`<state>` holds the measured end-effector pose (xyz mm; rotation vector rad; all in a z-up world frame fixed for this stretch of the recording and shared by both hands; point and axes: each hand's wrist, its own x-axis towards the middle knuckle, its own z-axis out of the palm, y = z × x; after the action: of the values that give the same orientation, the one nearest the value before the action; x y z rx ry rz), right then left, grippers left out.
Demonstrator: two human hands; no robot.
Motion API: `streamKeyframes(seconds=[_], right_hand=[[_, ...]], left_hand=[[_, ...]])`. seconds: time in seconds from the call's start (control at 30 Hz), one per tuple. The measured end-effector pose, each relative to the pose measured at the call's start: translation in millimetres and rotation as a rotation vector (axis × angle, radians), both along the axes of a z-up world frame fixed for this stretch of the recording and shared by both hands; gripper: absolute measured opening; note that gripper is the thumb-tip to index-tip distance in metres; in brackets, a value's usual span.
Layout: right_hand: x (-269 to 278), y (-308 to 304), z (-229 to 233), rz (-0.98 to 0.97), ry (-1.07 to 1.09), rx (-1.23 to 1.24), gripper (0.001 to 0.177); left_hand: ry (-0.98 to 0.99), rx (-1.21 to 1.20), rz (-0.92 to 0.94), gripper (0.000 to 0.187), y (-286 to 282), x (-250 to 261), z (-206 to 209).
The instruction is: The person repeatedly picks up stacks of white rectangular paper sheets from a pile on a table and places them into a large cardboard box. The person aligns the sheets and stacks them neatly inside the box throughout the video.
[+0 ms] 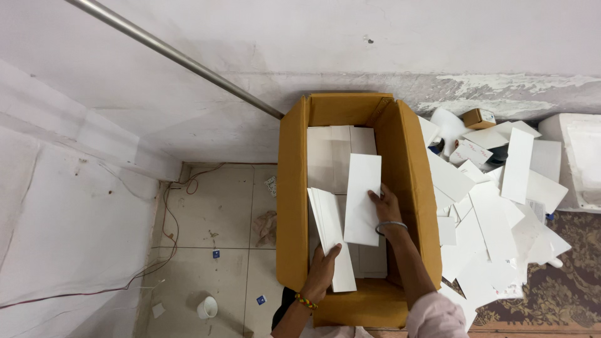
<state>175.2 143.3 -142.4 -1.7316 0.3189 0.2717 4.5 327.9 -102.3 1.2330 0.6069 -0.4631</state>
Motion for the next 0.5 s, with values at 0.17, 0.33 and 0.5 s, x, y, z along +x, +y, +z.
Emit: streamKeyframes(seconds=[0.17,0.33,0.5], right_hand=[[56.4,29.6,-34.8,0.08,-0.294,-0.637,0.075],[24.5,73.5,1.1,0.478,-0.018,-1.068,0.072],[11.7,87.5,1.8,0.466,-0.078,-1.151,0.073]], left_hand=[[0.104,0.004,-0.028,0.06,3.8,3.8,14.0],[0.154,-0.004,-0.053,0.065,3.0,8.4,20.7],[0.193,-0.031,-0.046,0.066,1.8,10.7,22.0]])
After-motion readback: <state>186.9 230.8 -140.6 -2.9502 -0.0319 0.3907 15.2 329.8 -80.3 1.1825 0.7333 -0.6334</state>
